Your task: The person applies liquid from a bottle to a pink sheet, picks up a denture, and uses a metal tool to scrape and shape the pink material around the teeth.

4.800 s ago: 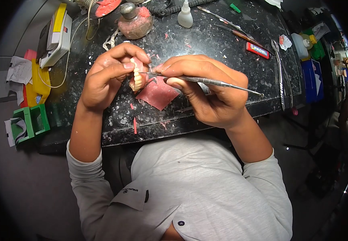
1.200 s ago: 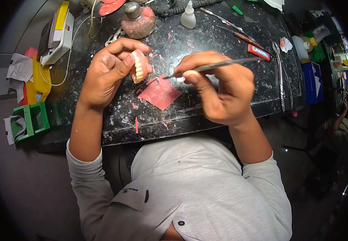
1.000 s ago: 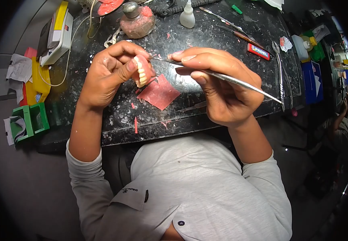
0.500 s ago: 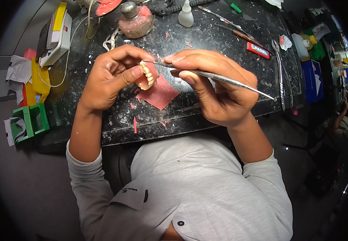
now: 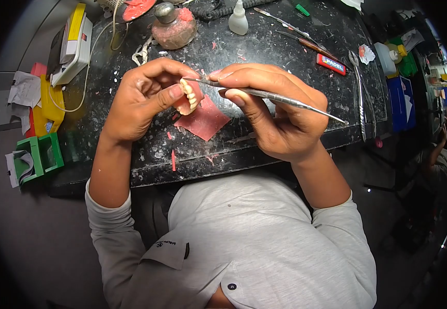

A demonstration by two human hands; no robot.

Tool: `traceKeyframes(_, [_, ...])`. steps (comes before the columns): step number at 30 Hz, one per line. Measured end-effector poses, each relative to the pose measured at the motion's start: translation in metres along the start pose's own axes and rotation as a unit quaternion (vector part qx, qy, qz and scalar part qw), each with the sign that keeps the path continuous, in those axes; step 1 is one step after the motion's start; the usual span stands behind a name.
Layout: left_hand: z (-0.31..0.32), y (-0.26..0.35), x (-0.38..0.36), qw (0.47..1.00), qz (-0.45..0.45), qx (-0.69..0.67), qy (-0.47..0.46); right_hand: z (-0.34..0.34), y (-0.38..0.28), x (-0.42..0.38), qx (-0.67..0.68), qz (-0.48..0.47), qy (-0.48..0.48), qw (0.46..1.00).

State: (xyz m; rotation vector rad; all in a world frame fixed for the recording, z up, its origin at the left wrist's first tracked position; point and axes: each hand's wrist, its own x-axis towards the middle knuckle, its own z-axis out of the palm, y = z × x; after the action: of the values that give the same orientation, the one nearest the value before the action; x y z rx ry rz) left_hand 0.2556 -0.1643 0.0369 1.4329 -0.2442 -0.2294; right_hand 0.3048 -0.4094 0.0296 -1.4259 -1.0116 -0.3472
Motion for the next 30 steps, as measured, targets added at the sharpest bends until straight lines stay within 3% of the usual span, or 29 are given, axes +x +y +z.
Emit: traceKeyframes(30, [-0.0004,-0.0003,0.0005,1.0,-0.005,0.003,-0.002,0.0002,0.0011,-0.0022,0.057,0.02,0.014,0.998])
